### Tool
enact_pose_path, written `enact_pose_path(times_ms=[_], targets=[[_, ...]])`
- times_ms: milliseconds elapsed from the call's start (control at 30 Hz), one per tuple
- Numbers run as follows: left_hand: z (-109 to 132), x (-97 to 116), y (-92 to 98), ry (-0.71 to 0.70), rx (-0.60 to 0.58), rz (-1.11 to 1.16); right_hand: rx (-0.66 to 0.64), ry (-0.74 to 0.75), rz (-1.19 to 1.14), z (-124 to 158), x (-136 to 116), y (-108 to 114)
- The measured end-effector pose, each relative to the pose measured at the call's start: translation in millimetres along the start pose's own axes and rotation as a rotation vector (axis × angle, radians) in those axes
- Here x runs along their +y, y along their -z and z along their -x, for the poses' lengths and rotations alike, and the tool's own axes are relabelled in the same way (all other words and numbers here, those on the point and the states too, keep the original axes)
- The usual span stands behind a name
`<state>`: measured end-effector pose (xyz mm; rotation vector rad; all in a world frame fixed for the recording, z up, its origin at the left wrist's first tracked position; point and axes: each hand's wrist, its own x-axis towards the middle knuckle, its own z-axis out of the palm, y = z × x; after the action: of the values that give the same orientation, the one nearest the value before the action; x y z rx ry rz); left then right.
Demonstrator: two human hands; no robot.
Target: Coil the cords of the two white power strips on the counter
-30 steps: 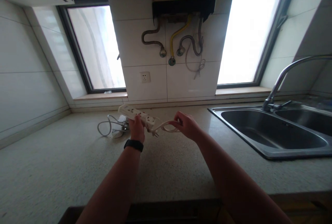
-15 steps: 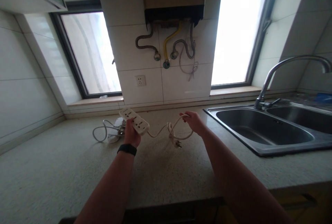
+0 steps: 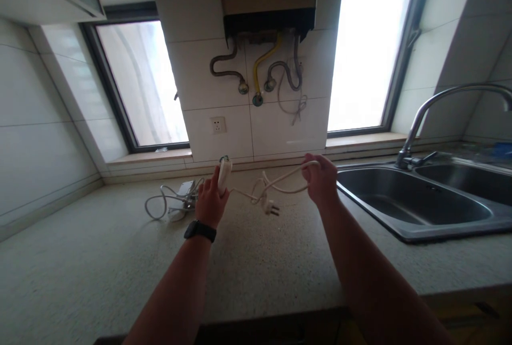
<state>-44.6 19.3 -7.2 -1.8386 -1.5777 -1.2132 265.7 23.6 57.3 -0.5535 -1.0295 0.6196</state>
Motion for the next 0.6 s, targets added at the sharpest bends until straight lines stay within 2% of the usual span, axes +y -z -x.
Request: enact_pose_path(times_ms=[67, 133, 300, 467, 600], targets=[[0.5, -6.7, -0.7, -0.018, -0.052, -0.061, 0.171, -0.042, -0.186, -9.7, -7.9, 5.7], [1.3, -9.3, -2.4, -0.091, -0.123, -0.106, 0.223, -0.083, -0.269, -14.6, -11.7, 8.4], [5.3, -1.4, -10.9, -0.230, -0.289, -0.179, 0.165, -0.104, -0.308, -10.3, -14.5, 2.1], [10.1, 15.1, -13.4, -0.394, -0.373, -0.095, 0.183, -0.145, -0.373, -2.8, -18.3, -7.8], [15.3, 34.8, -10.2, -0.561, -0.458, -0.024, 0.157, -0.189, -0.369, 2.8, -10.6, -14.4]])
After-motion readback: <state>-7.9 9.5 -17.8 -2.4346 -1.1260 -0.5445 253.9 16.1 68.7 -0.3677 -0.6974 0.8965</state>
